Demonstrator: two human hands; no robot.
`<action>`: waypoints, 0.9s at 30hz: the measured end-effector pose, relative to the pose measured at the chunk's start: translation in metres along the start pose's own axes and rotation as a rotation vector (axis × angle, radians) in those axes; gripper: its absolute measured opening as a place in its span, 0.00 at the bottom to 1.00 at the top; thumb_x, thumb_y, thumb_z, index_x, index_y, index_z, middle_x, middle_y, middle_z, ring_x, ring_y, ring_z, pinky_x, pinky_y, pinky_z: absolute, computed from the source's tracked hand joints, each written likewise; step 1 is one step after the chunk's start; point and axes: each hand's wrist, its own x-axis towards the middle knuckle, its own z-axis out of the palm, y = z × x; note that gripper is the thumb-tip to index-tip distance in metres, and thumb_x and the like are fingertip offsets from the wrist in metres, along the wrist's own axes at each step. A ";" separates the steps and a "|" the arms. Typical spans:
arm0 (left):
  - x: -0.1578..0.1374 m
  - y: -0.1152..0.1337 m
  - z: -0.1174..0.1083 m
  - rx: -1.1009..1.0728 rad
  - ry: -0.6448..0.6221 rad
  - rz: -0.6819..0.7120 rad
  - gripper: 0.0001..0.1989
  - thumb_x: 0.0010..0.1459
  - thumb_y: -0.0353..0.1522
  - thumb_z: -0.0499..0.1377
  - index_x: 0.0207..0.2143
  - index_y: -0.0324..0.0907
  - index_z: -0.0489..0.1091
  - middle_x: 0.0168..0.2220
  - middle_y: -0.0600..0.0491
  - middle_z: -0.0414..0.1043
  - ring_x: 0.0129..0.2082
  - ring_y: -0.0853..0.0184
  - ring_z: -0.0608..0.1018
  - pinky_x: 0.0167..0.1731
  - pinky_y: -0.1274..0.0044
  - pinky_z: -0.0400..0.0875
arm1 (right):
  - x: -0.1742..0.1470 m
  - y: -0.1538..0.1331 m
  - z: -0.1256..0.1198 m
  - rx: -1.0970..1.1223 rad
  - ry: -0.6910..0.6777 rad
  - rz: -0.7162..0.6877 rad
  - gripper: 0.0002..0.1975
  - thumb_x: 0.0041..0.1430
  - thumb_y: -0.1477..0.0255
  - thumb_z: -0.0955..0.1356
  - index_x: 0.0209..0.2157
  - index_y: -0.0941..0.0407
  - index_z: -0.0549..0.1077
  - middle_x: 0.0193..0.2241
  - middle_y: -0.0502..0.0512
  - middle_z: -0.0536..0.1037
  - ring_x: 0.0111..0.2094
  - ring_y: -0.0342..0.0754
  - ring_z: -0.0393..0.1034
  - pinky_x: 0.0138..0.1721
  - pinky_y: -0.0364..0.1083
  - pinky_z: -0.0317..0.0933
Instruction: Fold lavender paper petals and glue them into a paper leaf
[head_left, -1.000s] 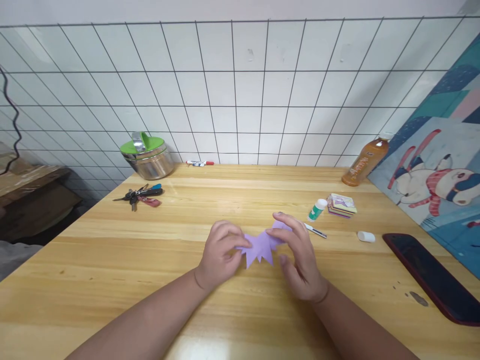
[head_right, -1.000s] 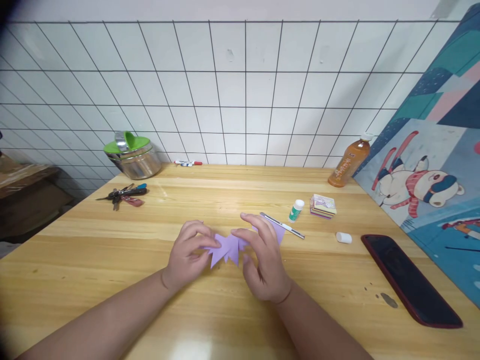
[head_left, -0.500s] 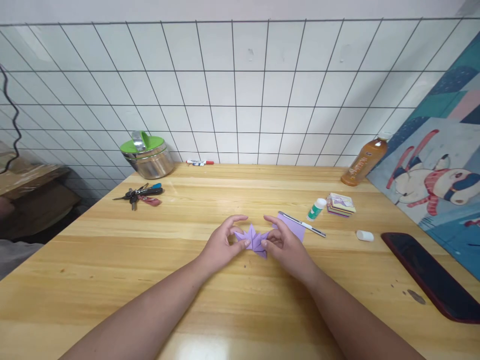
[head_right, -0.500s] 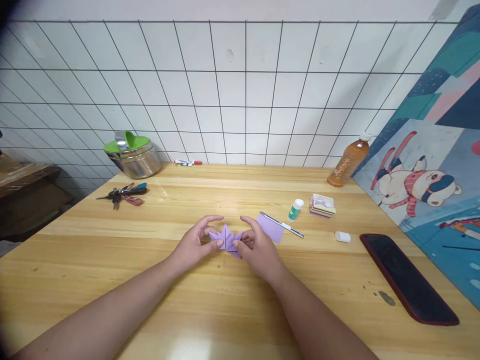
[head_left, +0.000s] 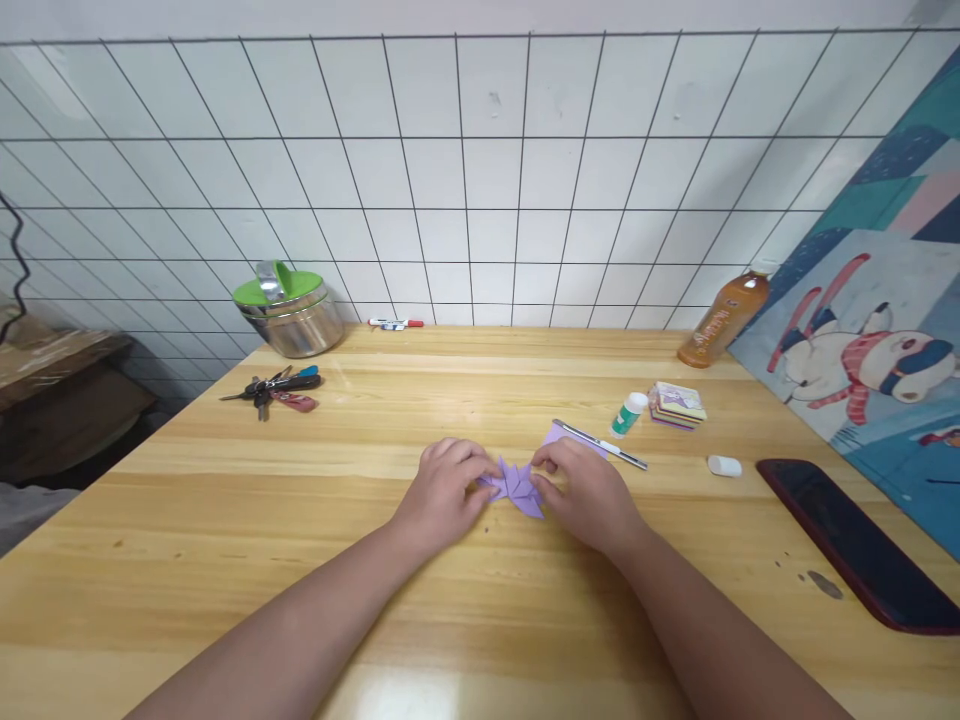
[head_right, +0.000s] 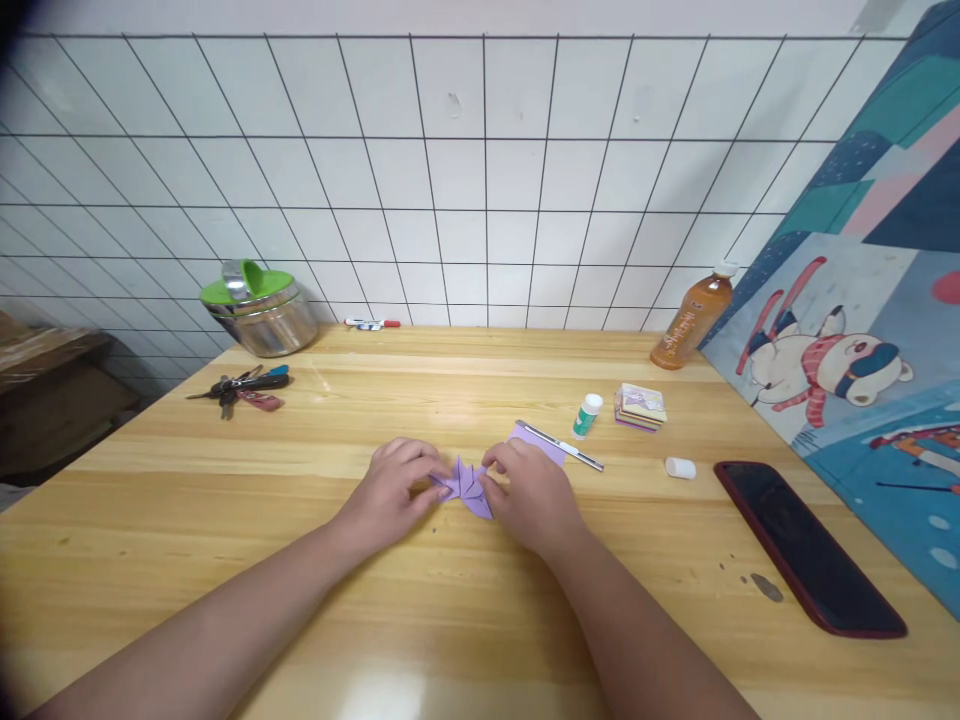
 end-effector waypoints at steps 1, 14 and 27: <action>-0.001 0.001 0.001 0.017 -0.015 -0.007 0.06 0.52 0.30 0.59 0.33 0.49 0.73 0.37 0.54 0.71 0.40 0.63 0.70 0.42 0.69 0.59 | -0.001 0.000 -0.002 0.000 -0.040 -0.033 0.05 0.56 0.71 0.65 0.34 0.53 0.72 0.30 0.50 0.73 0.34 0.46 0.66 0.36 0.45 0.59; -0.001 0.002 0.004 0.068 -0.108 0.124 0.11 0.58 0.31 0.53 0.40 0.50 0.72 0.43 0.54 0.71 0.45 0.64 0.70 0.47 0.68 0.60 | -0.002 0.003 0.002 -0.082 -0.211 -0.257 0.15 0.57 0.73 0.65 0.47 0.48 0.71 0.42 0.54 0.72 0.42 0.48 0.64 0.43 0.48 0.60; -0.011 0.001 0.004 0.390 -0.139 -0.002 0.24 0.59 0.44 0.49 0.56 0.48 0.59 0.54 0.47 0.64 0.56 0.54 0.61 0.57 0.53 0.37 | 0.000 0.013 -0.016 -0.226 0.119 0.026 0.12 0.59 0.72 0.60 0.38 0.53 0.74 0.36 0.54 0.73 0.39 0.50 0.64 0.40 0.48 0.58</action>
